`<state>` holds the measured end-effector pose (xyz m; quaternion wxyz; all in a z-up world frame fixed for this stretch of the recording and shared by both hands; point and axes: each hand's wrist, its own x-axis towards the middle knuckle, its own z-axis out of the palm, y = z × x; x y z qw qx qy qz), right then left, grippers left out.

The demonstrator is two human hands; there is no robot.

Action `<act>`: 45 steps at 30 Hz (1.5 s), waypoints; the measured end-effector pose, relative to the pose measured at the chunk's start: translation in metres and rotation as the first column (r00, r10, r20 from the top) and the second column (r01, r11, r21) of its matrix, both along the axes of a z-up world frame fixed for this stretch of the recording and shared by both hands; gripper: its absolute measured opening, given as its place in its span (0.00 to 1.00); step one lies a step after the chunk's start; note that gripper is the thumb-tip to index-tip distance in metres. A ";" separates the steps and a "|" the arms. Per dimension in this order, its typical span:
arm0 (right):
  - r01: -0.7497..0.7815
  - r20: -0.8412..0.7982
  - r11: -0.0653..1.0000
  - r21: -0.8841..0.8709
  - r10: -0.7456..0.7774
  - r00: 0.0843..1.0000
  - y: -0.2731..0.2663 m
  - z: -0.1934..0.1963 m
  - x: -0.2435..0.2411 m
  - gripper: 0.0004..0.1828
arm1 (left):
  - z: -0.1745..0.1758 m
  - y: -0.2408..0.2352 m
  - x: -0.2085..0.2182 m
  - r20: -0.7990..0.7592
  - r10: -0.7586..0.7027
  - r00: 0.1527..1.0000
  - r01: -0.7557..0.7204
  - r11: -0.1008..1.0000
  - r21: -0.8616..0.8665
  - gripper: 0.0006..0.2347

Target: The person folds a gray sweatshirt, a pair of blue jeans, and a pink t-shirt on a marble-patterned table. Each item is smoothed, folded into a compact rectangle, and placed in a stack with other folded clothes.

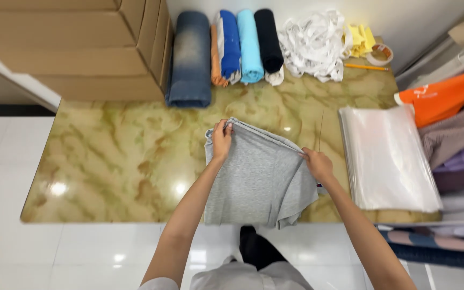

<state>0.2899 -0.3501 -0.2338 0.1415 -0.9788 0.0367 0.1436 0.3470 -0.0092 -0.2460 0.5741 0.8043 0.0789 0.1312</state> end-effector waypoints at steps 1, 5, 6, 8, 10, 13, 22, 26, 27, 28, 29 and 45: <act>0.002 0.002 1.000 0.000 -0.002 1.000 0.001 0.004 0.019 0.15 | -0.001 -0.002 0.024 0.002 -0.002 1.000 0.002 1.000 0.000 0.03; -0.013 0.068 1.000 -0.007 0.014 0.998 -0.001 0.022 0.090 0.16 | 0.004 -0.013 0.106 0.035 0.028 0.999 -0.031 0.996 0.087 0.05; -0.017 0.080 0.999 -0.037 0.020 0.997 -0.002 0.026 0.106 0.17 | 0.008 -0.017 0.124 0.043 0.034 0.999 -0.038 0.994 0.107 0.05; -0.006 0.109 1.000 0.006 0.006 0.994 -0.005 0.027 0.134 0.18 | -0.002 -0.017 0.162 0.082 -0.053 0.995 0.041 0.990 0.138 0.09; 0.003 0.127 0.999 0.051 -0.009 0.992 -0.017 0.017 0.149 0.19 | -0.013 -0.021 0.179 0.107 -0.139 0.985 0.119 0.978 0.174 0.14; 0.091 0.052 0.994 0.059 -0.094 0.994 -0.041 -0.012 0.142 0.28 | -0.021 -0.035 0.154 0.033 -0.206 0.978 0.194 0.958 0.212 0.28; 0.314 0.276 0.923 0.223 -0.368 0.888 -0.056 -0.060 0.058 0.19 | -0.033 -0.159 0.026 -0.295 -0.509 0.809 0.581 0.768 0.270 0.13; 0.310 0.059 0.909 0.279 -0.339 0.939 -0.041 -0.062 0.042 0.26 | -0.039 -0.165 0.009 -0.332 -0.444 0.832 0.541 0.782 0.311 0.17; 0.342 -0.039 0.901 0.266 -0.344 0.938 -0.036 -0.055 0.040 0.29 | -0.048 -0.162 0.009 -0.268 -0.386 0.883 0.458 0.835 0.306 0.15; 0.344 -0.043 0.900 0.268 -0.345 0.937 -0.038 -0.060 0.042 0.29 | -0.047 -0.151 0.008 -0.273 -0.387 0.881 0.460 0.833 0.307 0.15; 0.359 -0.044 0.890 0.280 -0.362 0.931 -0.039 -0.064 0.043 0.30 | -0.046 -0.139 0.006 -0.226 -0.404 0.887 0.462 0.802 0.380 0.18; 0.362 0.258 0.863 0.352 -0.461 0.849 -0.100 -0.066 0.076 0.15 | -0.055 -0.077 0.001 -0.449 -0.499 0.741 0.672 0.538 0.509 0.28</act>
